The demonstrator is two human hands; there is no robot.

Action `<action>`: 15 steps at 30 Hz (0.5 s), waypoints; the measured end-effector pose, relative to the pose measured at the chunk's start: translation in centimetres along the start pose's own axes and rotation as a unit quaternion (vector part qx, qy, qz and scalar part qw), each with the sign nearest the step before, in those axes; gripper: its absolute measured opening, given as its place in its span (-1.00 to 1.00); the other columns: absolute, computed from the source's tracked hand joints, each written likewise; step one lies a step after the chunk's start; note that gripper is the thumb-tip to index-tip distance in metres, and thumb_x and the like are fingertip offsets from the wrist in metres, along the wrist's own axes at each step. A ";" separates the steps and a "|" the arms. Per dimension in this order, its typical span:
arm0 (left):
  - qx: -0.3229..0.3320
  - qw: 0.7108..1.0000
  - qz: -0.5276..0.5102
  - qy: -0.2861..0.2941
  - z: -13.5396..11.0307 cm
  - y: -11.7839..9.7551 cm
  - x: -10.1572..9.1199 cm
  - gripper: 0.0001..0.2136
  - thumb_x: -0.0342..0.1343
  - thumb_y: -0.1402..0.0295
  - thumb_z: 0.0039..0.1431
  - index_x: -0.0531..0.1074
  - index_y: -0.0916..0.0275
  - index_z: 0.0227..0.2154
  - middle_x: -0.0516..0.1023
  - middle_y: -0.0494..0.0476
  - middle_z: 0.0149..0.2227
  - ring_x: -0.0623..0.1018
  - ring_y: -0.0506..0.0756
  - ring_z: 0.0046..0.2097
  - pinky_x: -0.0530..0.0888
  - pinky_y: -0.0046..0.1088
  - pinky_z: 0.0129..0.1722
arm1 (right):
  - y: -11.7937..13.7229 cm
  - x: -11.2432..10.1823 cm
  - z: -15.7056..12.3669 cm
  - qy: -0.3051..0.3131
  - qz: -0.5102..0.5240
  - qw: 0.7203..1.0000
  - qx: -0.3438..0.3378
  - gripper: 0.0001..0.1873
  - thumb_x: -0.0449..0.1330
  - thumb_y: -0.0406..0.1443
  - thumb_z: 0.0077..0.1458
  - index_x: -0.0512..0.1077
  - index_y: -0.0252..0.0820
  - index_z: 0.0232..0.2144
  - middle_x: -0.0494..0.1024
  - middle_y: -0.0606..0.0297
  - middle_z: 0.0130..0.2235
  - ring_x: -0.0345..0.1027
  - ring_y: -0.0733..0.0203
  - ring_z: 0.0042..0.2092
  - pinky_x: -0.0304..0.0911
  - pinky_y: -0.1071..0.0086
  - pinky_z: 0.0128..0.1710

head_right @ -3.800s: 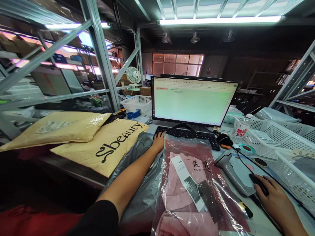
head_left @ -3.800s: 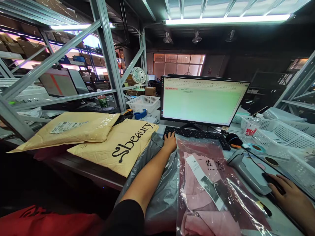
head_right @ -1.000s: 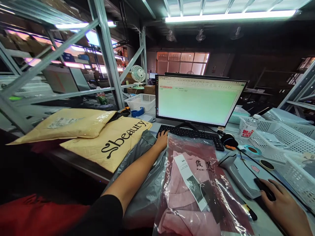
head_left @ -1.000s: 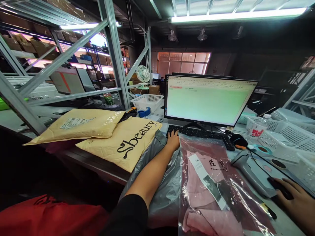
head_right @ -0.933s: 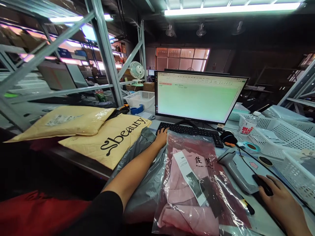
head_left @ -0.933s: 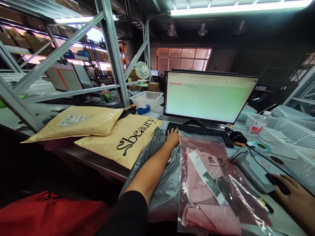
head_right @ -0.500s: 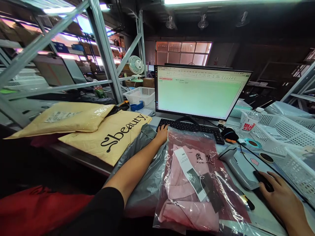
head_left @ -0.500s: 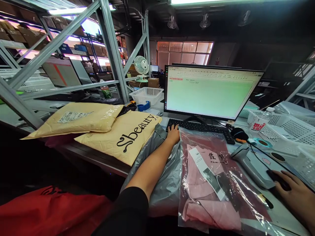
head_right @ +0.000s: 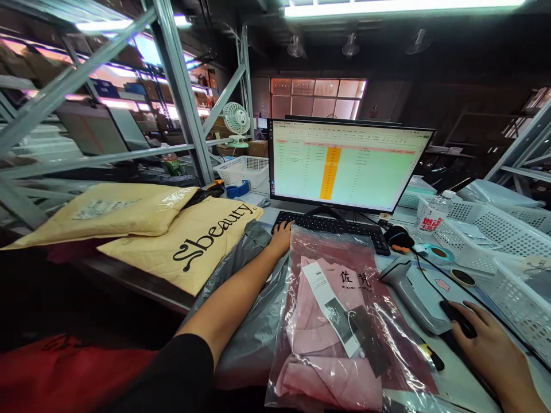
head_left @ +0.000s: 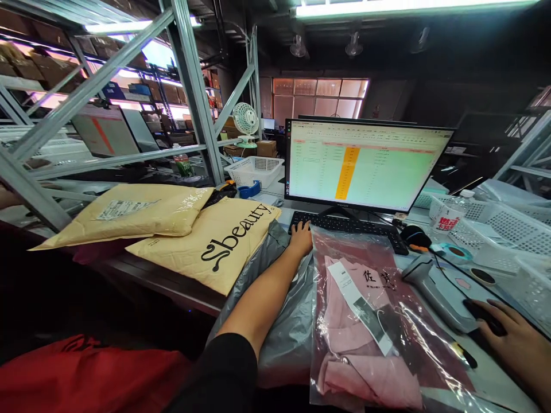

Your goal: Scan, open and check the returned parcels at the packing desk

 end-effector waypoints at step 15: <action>0.002 1.000 -0.002 0.007 0.4 0.3 0.3 -0.48 -0.16 0.37 0.41 0.31 0.16 0.38 0.08 0.23 0.51 0.14 0.39 0.45 0.13 0.18 0.42 | -0.6 1.0 0.6 -0.007 0.048 0.999 0.014 -0.42 -0.02 0.18 0.14 0.40 0.14 0.07 0.52 0.05 0.14 0.43 -0.34 0.19 0.27 -0.14 0.31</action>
Point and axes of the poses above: each hand's wrist, its own z-axis towards the middle knuckle, its own x-axis out of the palm, y = z × x, the point moved 6 cm from there along z, towards the middle knuckle
